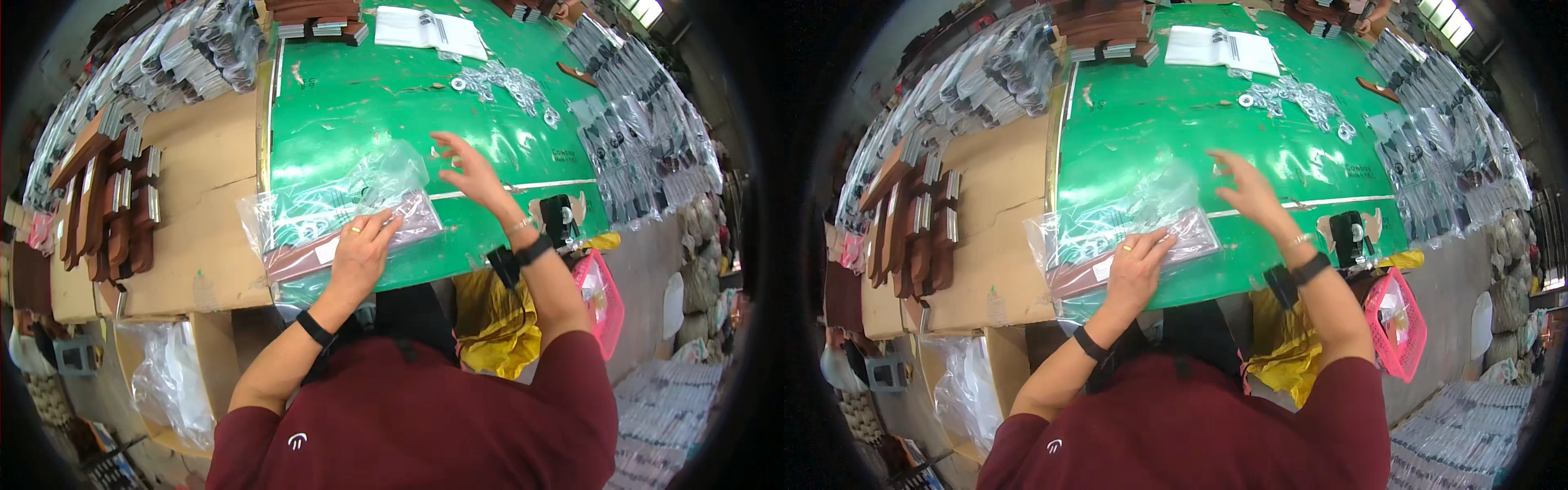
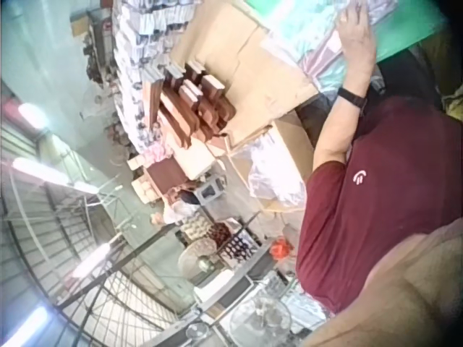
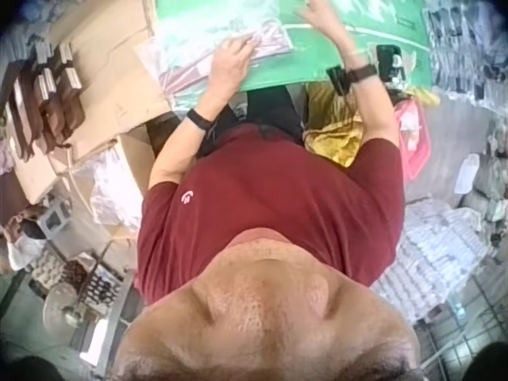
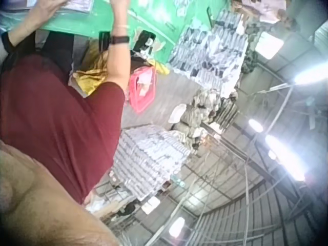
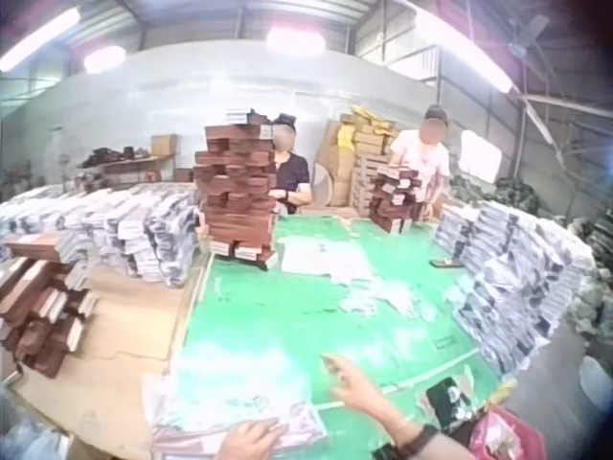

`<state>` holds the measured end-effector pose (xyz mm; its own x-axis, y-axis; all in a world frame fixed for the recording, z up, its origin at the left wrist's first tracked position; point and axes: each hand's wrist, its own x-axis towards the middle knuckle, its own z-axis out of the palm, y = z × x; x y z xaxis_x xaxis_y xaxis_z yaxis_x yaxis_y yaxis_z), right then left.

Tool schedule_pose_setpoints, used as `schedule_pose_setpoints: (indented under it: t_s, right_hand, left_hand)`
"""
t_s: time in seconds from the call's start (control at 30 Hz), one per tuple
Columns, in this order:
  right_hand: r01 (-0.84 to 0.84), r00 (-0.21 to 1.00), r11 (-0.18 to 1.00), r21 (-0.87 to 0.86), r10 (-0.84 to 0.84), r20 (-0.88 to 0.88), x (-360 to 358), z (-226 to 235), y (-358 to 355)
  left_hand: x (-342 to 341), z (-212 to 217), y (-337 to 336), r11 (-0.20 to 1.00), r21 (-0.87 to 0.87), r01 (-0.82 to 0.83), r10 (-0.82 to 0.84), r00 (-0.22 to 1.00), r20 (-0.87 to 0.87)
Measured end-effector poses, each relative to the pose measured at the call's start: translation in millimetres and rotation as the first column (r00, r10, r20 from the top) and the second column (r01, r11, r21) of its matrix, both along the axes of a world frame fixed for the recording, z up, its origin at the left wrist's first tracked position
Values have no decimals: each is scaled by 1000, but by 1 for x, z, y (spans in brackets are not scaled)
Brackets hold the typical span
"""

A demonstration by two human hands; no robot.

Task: Placing wooden slats into plastic sleeves and sealing them with tape.

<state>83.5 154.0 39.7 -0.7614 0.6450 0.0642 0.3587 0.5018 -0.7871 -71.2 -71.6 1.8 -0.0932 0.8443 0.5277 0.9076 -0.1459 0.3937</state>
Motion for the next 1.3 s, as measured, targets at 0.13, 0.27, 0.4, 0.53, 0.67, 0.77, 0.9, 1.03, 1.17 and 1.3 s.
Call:
schedule_pose_setpoints:
  t_s: [0.13,0.27,0.4,0.53,0.67,0.77,0.9,1.03,1.17,1.3]
  right_hand:
    - [-234,962,944,231,260,-88,-40,-13,33]
    - [-441,895,859,-258,444,-50,-79,-25,76]
    - [-345,937,851,-396,336,-94,-109,-44,73]
    - [-260,957,917,302,205,204,-122,-47,56]
    - [-175,979,884,432,112,168,-120,-56,58]
    - [84,994,972,222,-98,52,-100,-39,64]
    - [80,919,979,-186,0,395,-81,-20,56]
    - [6,911,978,-209,81,404,-94,-33,43]
    - [2,895,975,-223,98,435,-101,-43,46]
    - [3,1000,851,-526,-4,-1,-95,-37,26]
  left_hand:
    - [-2,-4,0,999,-46,7,-7,1000,5]
    - [0,-3,-3,995,-97,29,-27,999,28]
    - [0,-2,-5,996,-90,16,-15,1000,8]
    - [-1,-3,-5,996,-90,23,-21,1000,23]
    - [0,0,-1,997,-78,15,-10,998,66]
    - [2,7,-2,999,-54,9,-3,994,111]
    - [2,15,0,1000,-16,-8,11,981,192]
    - [3,9,4,998,-40,-50,56,984,167]
    - [3,8,9,996,-32,-81,86,965,247]
    - [-9,5,9,1000,-5,-14,15,964,265]
